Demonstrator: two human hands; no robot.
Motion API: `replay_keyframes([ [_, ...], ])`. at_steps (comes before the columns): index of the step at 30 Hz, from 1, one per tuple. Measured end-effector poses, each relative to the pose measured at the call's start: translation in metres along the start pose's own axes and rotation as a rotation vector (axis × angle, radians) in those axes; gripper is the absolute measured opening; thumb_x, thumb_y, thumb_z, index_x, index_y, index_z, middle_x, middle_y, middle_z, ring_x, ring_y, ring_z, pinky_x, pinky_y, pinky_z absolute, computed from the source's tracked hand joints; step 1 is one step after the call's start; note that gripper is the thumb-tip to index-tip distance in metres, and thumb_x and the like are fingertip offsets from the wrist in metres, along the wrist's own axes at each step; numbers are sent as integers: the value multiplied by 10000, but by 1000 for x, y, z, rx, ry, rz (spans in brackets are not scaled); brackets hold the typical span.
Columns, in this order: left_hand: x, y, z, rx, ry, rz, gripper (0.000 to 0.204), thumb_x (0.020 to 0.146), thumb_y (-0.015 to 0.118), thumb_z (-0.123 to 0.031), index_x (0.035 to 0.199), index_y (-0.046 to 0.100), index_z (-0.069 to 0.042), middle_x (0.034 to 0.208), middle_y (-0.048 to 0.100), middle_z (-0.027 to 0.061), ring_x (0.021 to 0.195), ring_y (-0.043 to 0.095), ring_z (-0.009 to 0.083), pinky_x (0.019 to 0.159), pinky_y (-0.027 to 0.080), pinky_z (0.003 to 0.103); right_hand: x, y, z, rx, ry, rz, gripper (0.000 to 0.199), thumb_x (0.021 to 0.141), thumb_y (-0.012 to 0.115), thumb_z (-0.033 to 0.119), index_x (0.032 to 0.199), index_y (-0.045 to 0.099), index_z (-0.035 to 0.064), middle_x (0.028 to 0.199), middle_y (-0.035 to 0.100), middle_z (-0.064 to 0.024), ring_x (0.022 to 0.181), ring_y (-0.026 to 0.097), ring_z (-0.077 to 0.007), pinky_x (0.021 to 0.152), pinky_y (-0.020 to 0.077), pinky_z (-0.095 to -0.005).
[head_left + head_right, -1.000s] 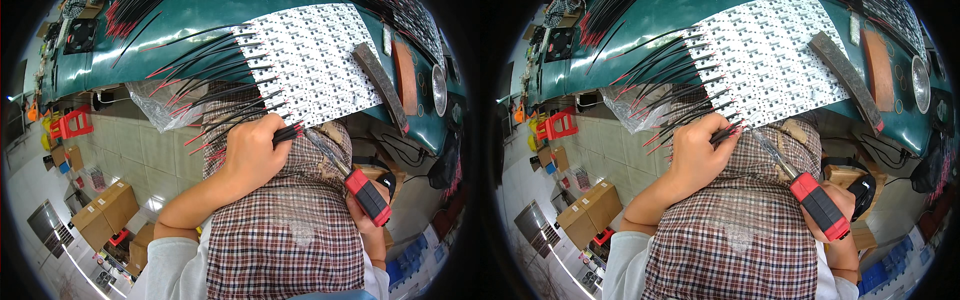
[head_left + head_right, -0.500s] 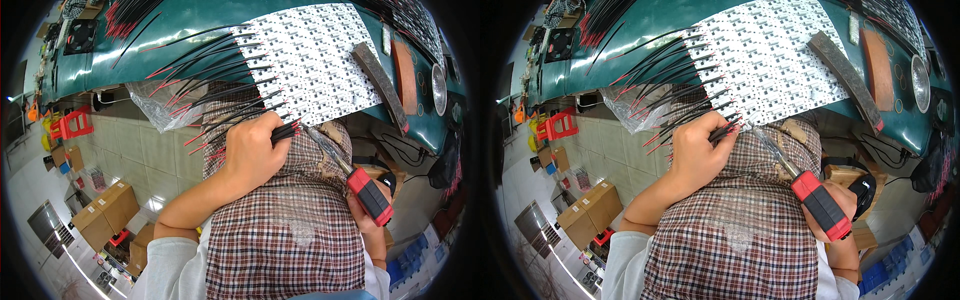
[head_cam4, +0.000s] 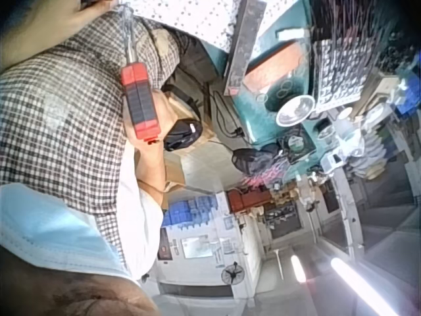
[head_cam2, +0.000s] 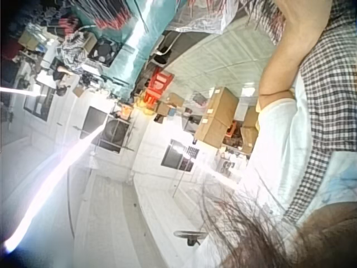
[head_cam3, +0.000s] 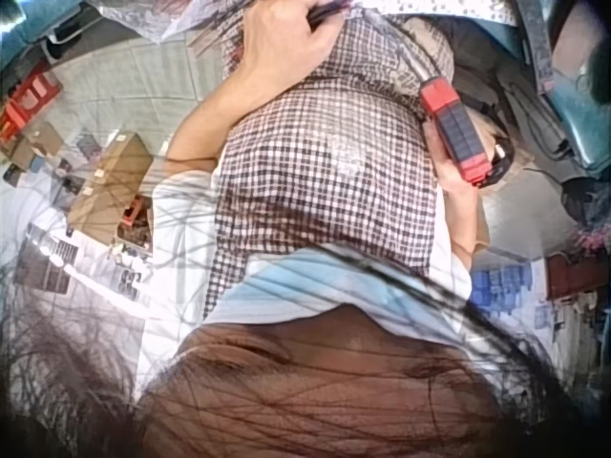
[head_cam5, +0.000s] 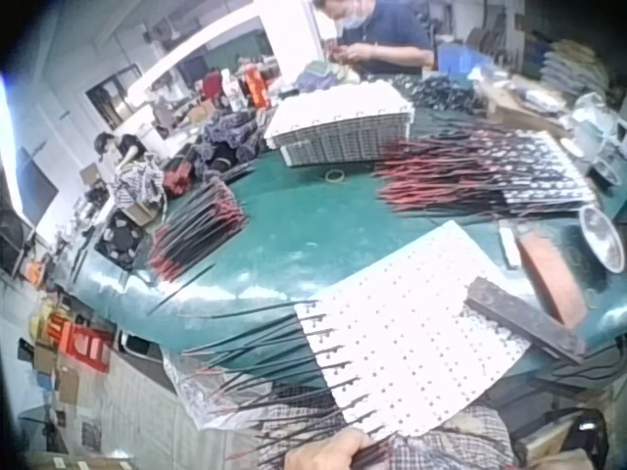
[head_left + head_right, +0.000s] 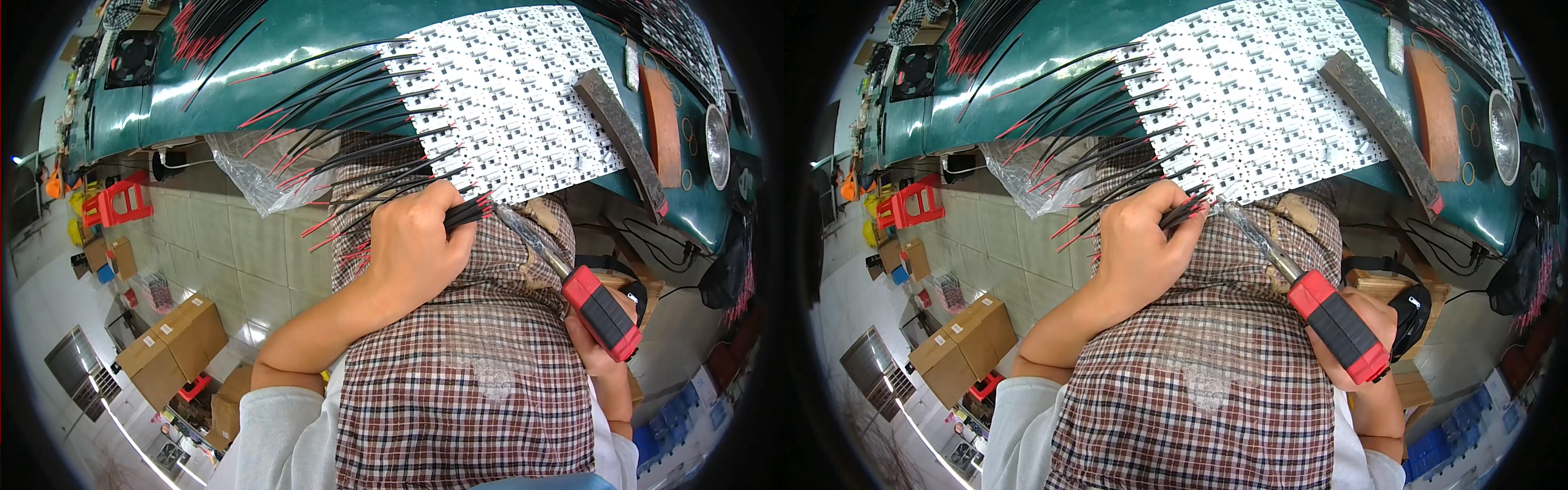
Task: The person solders the stripped ends of wire bundles using a soldering iron over a panel on the workbench.
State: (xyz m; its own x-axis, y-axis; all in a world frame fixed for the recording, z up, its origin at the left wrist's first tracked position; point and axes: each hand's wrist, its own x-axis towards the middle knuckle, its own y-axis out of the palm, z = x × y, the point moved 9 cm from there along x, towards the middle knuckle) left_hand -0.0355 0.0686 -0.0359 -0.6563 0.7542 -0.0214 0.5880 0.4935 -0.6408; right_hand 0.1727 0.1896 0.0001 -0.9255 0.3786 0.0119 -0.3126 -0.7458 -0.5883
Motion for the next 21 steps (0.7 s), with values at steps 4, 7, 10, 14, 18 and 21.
replay_keyframes([
  [4, 0, 0, 1, -12, -10, -4, 160, 811, 745, -64, 739, 609, -19, 589, 608, 98, 469, 558, 226, 472, 404, 338, 0, -1, 0, 7, 13, -14, 238, 616, 753, 39, 829, 663, -17, 725, 617, -127, 604, 625, -289, 561, 500, -337],
  [7, 0, -1, 1, -13, -5, -10, 156, 810, 741, -63, 740, 609, -18, 584, 604, 100, 469, 557, 229, 473, 405, 340, 0, -3, 2, -11, 12, -17, 236, 620, 749, 41, 830, 657, -16, 720, 620, -129, 604, 628, -291, 568, 503, -336],
  [10, 1, 0, 1, -16, -14, -2, 156, 811, 738, -63, 739, 607, -18, 579, 597, 99, 466, 553, 230, 473, 404, 343, -1, -3, 0, 10, 24, -29, 233, 624, 749, 43, 828, 652, -17, 718, 624, -132, 607, 632, -292, 576, 508, -333],
  [14, 0, 0, 2, -3, -19, 4, 168, 807, 747, -74, 736, 605, -21, 578, 590, 100, 467, 548, 234, 477, 406, 350, 0, -3, 2, -20, 12, -15, 235, 624, 753, 40, 827, 649, -17, 723, 632, -135, 615, 639, -294, 583, 513, -332],
  [18, 5, 1, 3, 43, -44, 46, 217, 831, 754, -143, 735, 606, -17, 578, 581, 115, 486, 555, 264, 491, 415, 371, -3, -2, 0, -8, 26, -24, 247, 623, 757, 28, 845, 659, -23, 754, 648, -145, 634, 652, -299, 600, 525, -334],
  [21, 11, 1, 4, 28, -108, 129, 256, 851, 747, -194, 737, 618, -5, 590, 590, 132, 505, 571, 286, 505, 426, 386, -6, -3, -1, -9, 36, -22, 257, 625, 758, 25, 860, 666, -26, 771, 655, -149, 644, 659, -302, 611, 532, -336],
])
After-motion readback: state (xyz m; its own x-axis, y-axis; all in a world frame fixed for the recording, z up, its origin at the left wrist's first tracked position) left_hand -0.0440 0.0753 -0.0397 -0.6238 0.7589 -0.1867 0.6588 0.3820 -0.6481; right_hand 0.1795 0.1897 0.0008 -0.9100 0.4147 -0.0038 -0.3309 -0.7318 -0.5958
